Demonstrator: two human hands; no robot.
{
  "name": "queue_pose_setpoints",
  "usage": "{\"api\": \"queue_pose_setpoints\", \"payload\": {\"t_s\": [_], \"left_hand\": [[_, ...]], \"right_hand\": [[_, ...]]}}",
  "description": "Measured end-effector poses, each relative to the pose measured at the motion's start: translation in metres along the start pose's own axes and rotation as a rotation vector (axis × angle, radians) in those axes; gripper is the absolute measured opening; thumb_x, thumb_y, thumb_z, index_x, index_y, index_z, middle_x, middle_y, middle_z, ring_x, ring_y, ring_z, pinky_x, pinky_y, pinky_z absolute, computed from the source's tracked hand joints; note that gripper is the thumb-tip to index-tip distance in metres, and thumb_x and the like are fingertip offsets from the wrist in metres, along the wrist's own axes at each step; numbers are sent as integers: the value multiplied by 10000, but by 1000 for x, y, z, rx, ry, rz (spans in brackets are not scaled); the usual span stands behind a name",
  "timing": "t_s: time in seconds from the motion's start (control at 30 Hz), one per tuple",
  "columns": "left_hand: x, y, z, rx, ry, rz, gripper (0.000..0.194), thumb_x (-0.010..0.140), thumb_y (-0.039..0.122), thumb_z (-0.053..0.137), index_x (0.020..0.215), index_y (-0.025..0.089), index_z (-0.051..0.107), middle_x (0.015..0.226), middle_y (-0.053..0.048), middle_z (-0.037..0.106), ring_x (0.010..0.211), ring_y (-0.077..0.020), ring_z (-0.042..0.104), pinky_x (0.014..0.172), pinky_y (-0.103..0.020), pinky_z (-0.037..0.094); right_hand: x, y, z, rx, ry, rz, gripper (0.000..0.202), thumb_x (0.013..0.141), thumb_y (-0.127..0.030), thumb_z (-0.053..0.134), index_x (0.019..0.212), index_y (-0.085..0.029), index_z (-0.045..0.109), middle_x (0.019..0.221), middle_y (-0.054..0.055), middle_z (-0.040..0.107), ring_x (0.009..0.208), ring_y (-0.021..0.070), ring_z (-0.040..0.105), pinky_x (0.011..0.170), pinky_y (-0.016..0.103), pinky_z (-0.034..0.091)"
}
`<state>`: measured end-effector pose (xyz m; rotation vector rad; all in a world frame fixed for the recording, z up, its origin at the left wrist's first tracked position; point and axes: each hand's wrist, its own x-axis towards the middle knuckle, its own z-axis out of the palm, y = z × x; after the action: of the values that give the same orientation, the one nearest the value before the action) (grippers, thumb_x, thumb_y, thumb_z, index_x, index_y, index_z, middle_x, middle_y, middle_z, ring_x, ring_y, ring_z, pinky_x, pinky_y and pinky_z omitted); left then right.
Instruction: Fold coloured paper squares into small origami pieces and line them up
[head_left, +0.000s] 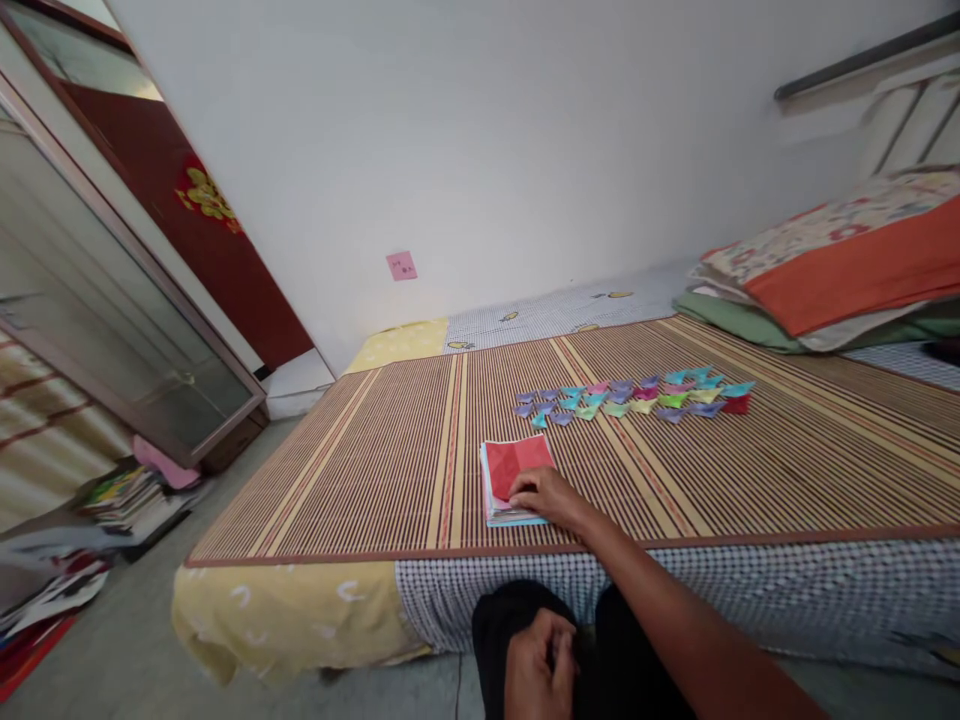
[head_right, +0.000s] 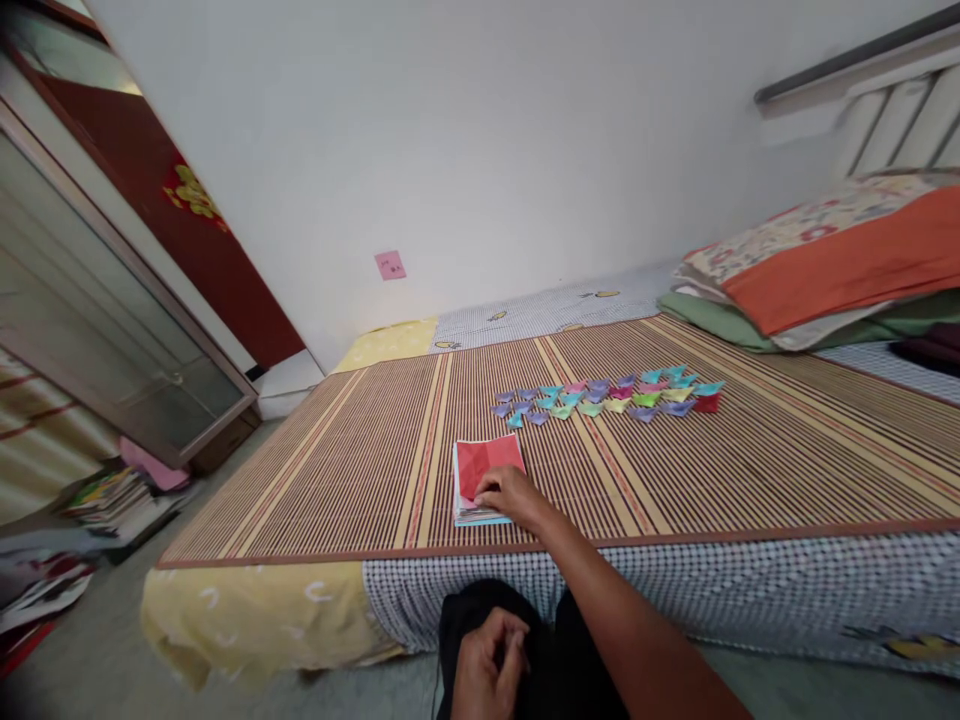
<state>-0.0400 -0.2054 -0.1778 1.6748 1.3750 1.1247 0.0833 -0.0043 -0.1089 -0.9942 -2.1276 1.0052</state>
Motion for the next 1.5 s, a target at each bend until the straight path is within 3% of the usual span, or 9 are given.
{"api": "queue_pose_setpoints", "payload": {"t_s": [0.2, 0.6, 0.73, 0.8, 0.9, 1.0, 1.17, 1.33, 1.5], "left_hand": [[2, 7, -3, -40, -10, -24, 280, 990, 393, 537, 837, 191, 655, 586, 18, 546, 553, -150, 510, 569, -265, 338], [11, 42, -15, -326, -56, -271, 503, 923, 635, 575, 908, 146, 692, 671, -59, 691, 539, -155, 566, 513, -247, 383], [28, 90, -32, -670, -63, -351, 565, 862, 607, 713, 1190, 147, 702, 1171, -188, 756, 1015, -271, 715, 767, -326, 541], [32, 113, -36, -932, -122, -371, 662, 798, 652, 763, 1261, 185, 687, 1277, -190, 722, 1155, -329, 679, 881, -419, 548], [32, 132, -35, -1014, -23, -419, 475, 735, 526, 877, 1012, 163, 747, 1050, -120, 776, 1010, -275, 717, 871, -390, 545], [30, 135, -33, -967, 109, -446, 401, 678, 416, 930, 890, 129, 747, 829, -84, 775, 859, -259, 739, 868, -383, 544], [20, 140, -46, -939, 53, -427, 410, 781, 391, 856, 1067, 109, 771, 979, -141, 811, 1028, -326, 745, 984, -447, 526], [7, 155, -54, -815, -48, -432, 428, 789, 427, 856, 1073, 116, 780, 1040, -156, 812, 1060, -345, 738, 963, -470, 552], [7, 171, -59, -838, -83, -404, 485, 764, 494, 852, 1065, 117, 799, 940, -153, 815, 976, -356, 755, 855, -472, 595]], "right_hand": [[1, -10, 0, 45, 130, 11, 336, 1004, -338, 659, 1297, -174, 632, 1296, 100, 661, 1070, 246, 690, 894, 449, 600], [-73, -69, -74, 294, 920, 12, 243, 931, -449, 638, 958, -211, 596, 865, 54, 757, 790, 225, 736, 695, 315, 585], [-124, -96, -53, 252, 905, -6, 129, 920, -345, 677, 953, -224, 649, 940, 70, 780, 849, 232, 751, 747, 324, 594], [-144, -107, -28, 114, 720, -96, 85, 957, -225, 596, 929, -238, 675, 1024, 77, 788, 959, 237, 749, 838, 343, 590], [-167, -117, 5, -189, 374, -310, 258, 919, -71, 525, 1018, -248, 685, 1025, 83, 781, 983, 263, 733, 901, 412, 581], [-182, -118, 12, -229, 371, -340, 196, 887, -117, 663, 1031, -250, 673, 1113, 92, 777, 1059, 283, 718, 975, 430, 562], [-190, -108, -28, 65, 717, 30, 209, 909, -348, 683, 1087, -242, 711, 1135, 129, 766, 1104, 322, 706, 962, 490, 557], [-182, -119, -41, 771, 304, 239, 418, 799, -563, 779, 965, -181, 750, 954, 112, 804, 876, 297, 768, 776, 427, 616], [-189, -134, -32, 898, 379, 190, 335, 737, -444, 869, 932, -198, 754, 893, 55, 791, 789, 241, 738, 775, 375, 595]]}}
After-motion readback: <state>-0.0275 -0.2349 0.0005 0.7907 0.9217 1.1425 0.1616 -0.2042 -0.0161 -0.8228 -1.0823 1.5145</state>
